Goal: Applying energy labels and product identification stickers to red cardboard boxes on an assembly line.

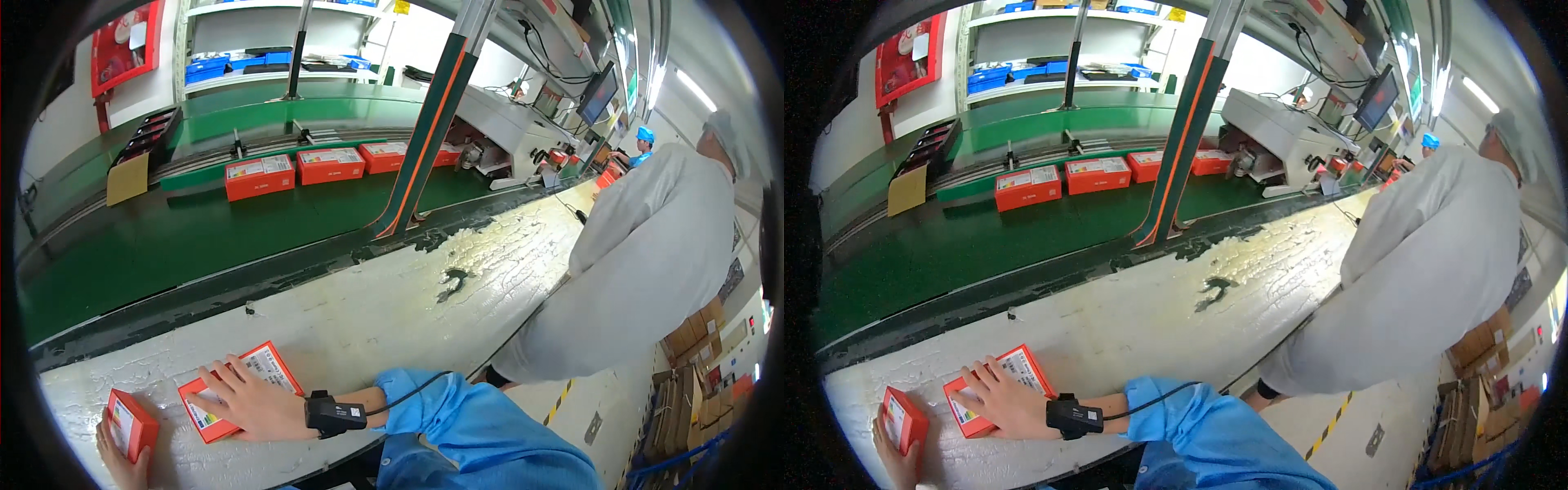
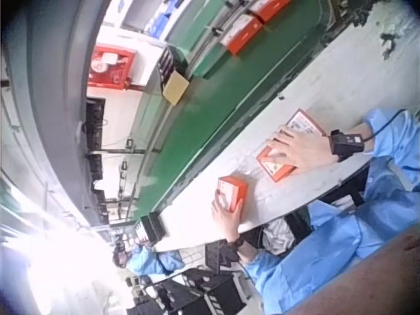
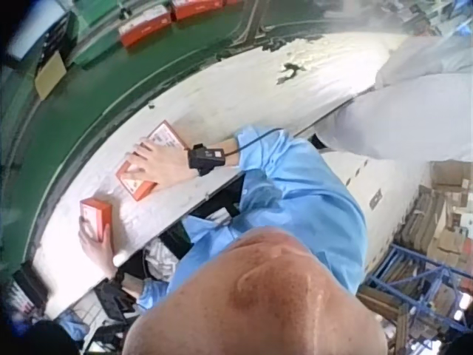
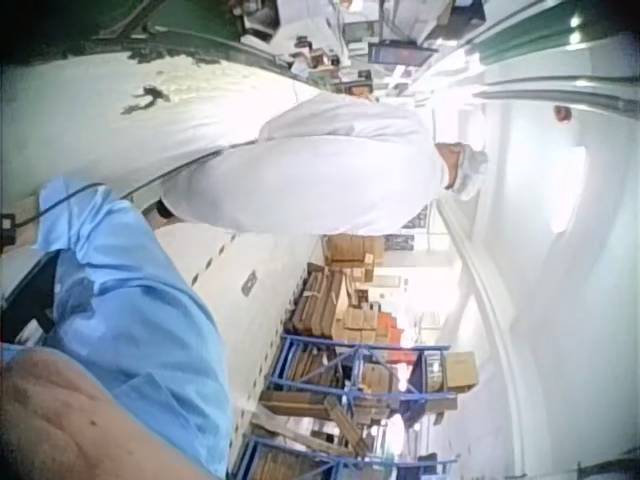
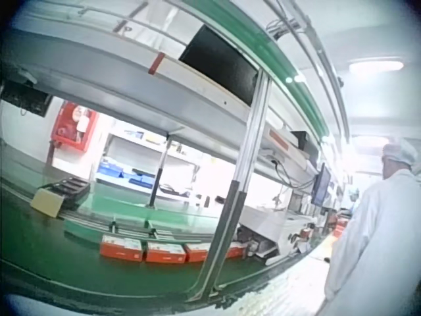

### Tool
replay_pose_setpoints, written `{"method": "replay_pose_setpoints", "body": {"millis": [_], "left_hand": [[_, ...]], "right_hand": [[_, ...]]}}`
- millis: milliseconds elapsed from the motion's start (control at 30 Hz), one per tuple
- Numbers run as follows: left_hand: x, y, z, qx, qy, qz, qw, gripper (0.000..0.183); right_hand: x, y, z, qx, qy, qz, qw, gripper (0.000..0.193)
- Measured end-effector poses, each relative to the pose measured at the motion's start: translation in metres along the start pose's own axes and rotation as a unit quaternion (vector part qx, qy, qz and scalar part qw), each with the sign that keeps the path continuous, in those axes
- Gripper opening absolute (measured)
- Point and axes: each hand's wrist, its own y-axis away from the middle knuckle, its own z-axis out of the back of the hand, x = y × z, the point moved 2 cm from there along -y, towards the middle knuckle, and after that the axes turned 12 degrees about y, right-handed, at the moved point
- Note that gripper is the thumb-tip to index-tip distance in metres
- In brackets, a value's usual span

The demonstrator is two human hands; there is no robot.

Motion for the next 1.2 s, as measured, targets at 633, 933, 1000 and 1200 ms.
{"method": "replay_pose_setpoints", "body": {"millis": [633,933,1000,1200], "left_hand": [[-0.001,0.000,0.000,-0.005,-0.003,0.000,1.000,0.077],[0.056,0.007,-0.019,0.000,-0.002,0.017,1.000,0.085],[0.069,0.008,-0.025,-0.004,0.002,0.015,1.000,0.093],[0.067,0.008,-0.026,-0.011,0.015,-0.004,1.000,0.091]], "right_hand": [[0.001,0.001,-0.003,-0.029,0.037,-0.017,0.999,0.099],[0.001,0.002,-0.003,-0.032,0.023,-0.016,0.999,0.095],[0.001,0.001,-0.002,-0.029,0.038,-0.017,0.999,0.095],[-0.001,0.002,0.004,-0.004,0.040,-0.005,0.999,0.090]]}}
